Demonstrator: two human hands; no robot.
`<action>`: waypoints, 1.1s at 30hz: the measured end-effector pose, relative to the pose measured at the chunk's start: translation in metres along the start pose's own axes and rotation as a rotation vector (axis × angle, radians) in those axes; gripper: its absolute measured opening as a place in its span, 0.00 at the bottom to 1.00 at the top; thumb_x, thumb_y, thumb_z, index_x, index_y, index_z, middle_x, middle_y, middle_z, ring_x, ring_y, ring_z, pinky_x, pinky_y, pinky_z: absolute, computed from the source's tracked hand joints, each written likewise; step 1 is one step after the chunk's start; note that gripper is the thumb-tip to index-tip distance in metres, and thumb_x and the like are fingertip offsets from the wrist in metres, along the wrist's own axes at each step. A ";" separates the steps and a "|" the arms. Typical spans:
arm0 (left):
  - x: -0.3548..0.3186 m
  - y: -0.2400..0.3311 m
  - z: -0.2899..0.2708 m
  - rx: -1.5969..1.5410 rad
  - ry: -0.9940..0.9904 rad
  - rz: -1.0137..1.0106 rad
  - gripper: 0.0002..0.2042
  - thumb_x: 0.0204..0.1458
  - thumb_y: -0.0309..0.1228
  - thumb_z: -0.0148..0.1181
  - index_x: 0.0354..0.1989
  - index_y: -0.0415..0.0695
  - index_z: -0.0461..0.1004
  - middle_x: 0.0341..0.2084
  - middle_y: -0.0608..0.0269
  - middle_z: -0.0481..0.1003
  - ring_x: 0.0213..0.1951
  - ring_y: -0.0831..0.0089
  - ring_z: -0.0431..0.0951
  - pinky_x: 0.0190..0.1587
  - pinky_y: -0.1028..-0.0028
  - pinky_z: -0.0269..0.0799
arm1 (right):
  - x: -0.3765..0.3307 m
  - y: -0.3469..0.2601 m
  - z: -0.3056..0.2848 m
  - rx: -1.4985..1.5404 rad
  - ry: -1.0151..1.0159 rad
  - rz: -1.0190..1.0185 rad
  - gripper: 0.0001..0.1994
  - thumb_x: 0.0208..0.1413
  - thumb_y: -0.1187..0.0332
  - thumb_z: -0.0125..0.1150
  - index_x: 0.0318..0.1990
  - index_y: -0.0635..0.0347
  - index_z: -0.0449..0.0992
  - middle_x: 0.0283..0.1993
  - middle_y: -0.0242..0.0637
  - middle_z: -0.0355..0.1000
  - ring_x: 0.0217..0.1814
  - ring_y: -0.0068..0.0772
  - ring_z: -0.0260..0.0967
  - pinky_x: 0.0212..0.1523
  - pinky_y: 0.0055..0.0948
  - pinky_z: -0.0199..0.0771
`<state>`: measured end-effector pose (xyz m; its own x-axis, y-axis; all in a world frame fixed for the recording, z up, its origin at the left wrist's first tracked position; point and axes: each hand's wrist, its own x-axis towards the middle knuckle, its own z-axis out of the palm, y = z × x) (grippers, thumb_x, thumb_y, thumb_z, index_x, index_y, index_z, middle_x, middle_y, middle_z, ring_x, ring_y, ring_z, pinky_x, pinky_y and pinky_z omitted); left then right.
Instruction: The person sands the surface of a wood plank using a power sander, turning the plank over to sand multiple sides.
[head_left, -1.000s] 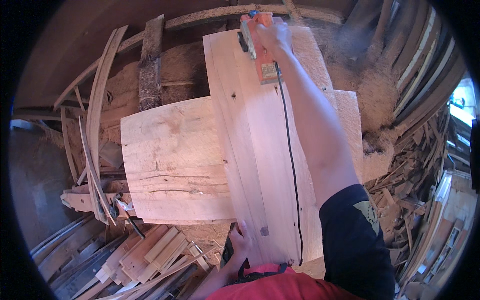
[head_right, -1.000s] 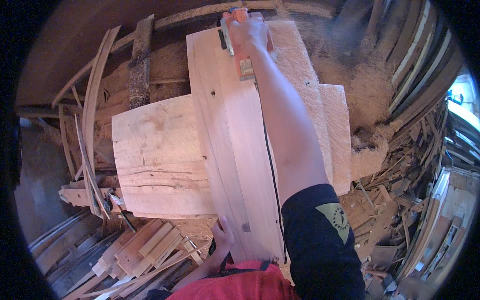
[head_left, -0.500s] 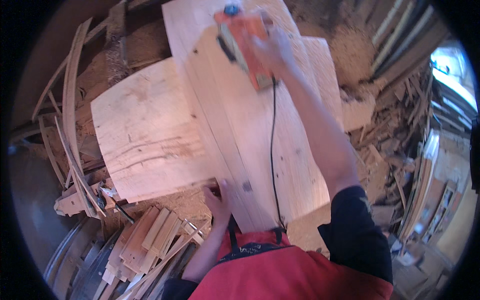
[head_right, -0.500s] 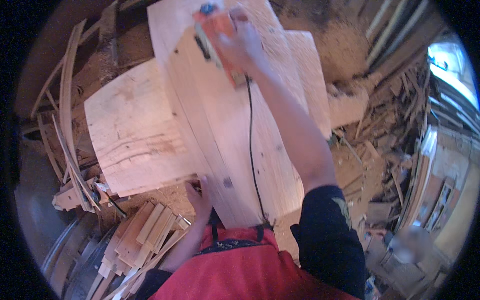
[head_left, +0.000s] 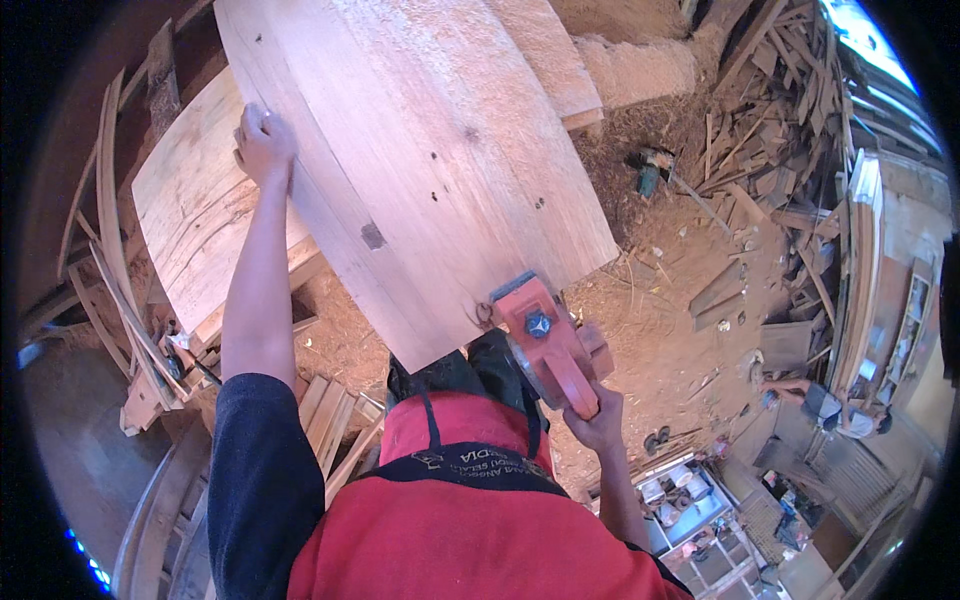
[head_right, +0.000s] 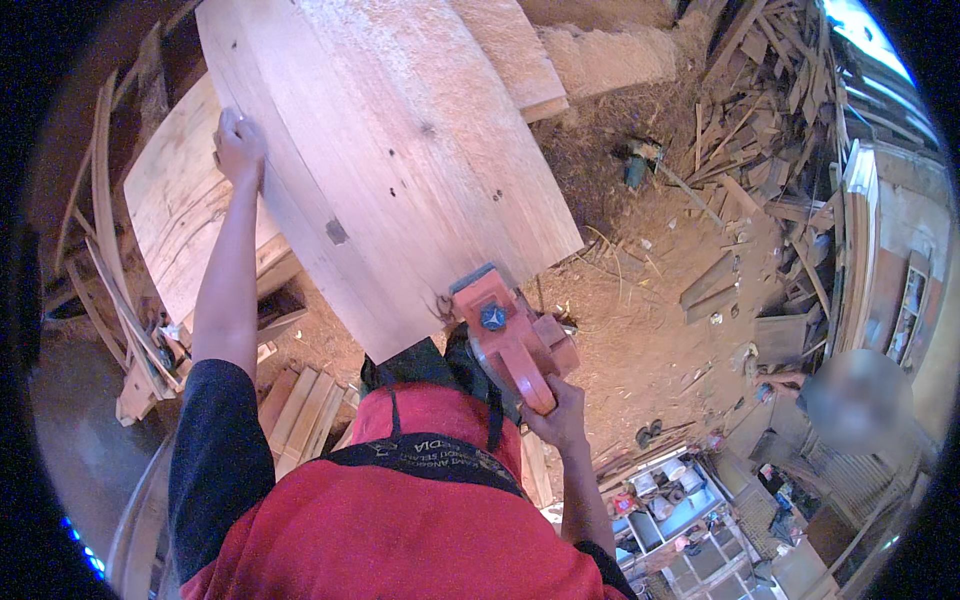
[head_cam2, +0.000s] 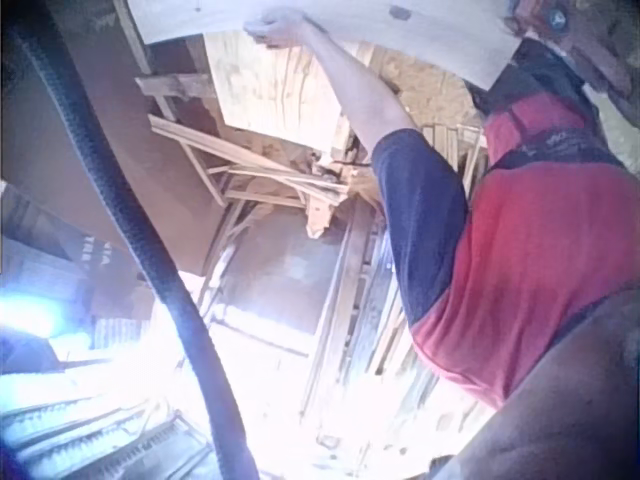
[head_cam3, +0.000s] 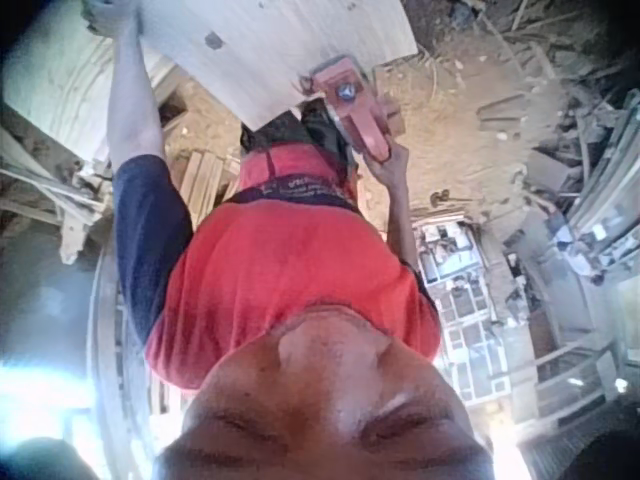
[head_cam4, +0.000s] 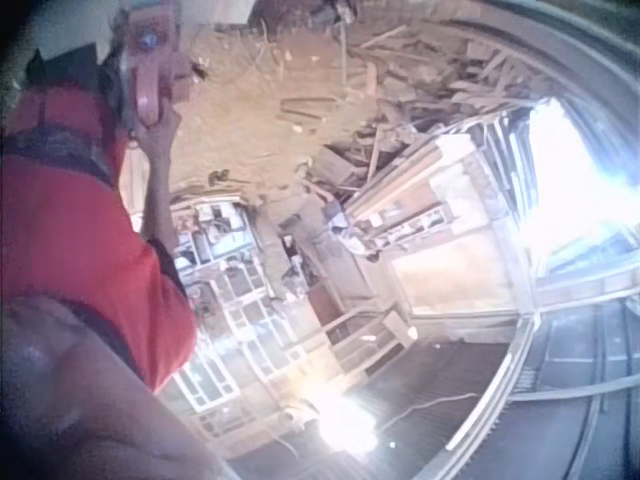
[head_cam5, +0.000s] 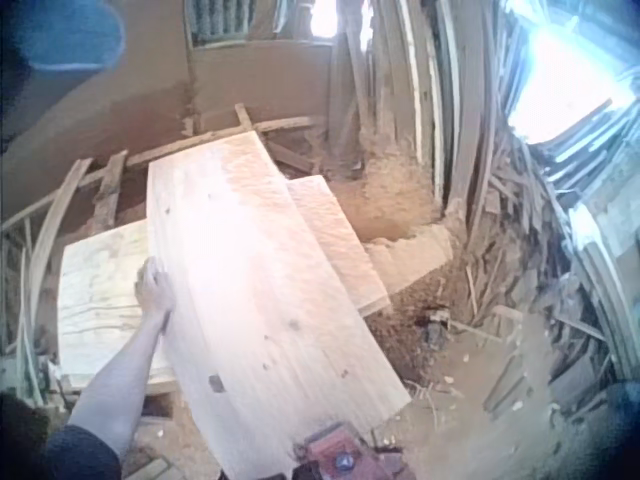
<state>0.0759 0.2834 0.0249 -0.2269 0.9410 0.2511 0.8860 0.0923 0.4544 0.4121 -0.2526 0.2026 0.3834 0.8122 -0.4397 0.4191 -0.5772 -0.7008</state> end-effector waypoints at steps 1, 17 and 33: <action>-0.001 0.002 0.001 0.020 -0.013 -0.024 0.26 0.64 0.46 0.41 0.68 0.50 0.64 0.62 0.53 0.70 0.69 0.54 0.60 0.70 0.48 0.47 | -0.004 0.005 -0.002 -0.024 -0.034 0.034 0.15 0.40 0.64 0.73 0.29 0.63 0.74 0.23 0.47 0.73 0.26 0.46 0.77 0.28 0.38 0.73; -0.012 0.022 -0.011 0.109 0.008 -0.032 0.25 0.65 0.43 0.42 0.68 0.48 0.64 0.62 0.52 0.72 0.69 0.45 0.60 0.69 0.44 0.48 | 0.128 -0.089 0.042 0.050 -0.026 -0.096 0.14 0.42 0.65 0.70 0.31 0.64 0.73 0.24 0.48 0.72 0.25 0.47 0.74 0.29 0.41 0.72; -0.007 0.029 -0.020 0.063 -0.056 -0.102 0.25 0.65 0.42 0.43 0.70 0.48 0.61 0.68 0.58 0.65 0.72 0.48 0.56 0.72 0.45 0.43 | 0.322 -0.254 0.113 0.112 0.041 -0.302 0.13 0.48 0.64 0.69 0.32 0.67 0.77 0.26 0.54 0.76 0.32 0.56 0.78 0.31 0.46 0.74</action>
<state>0.0953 0.2726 0.0534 -0.2954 0.9423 0.1573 0.8834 0.2068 0.4205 0.3362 0.1646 0.1754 0.2891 0.9400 -0.1812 0.4265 -0.2959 -0.8547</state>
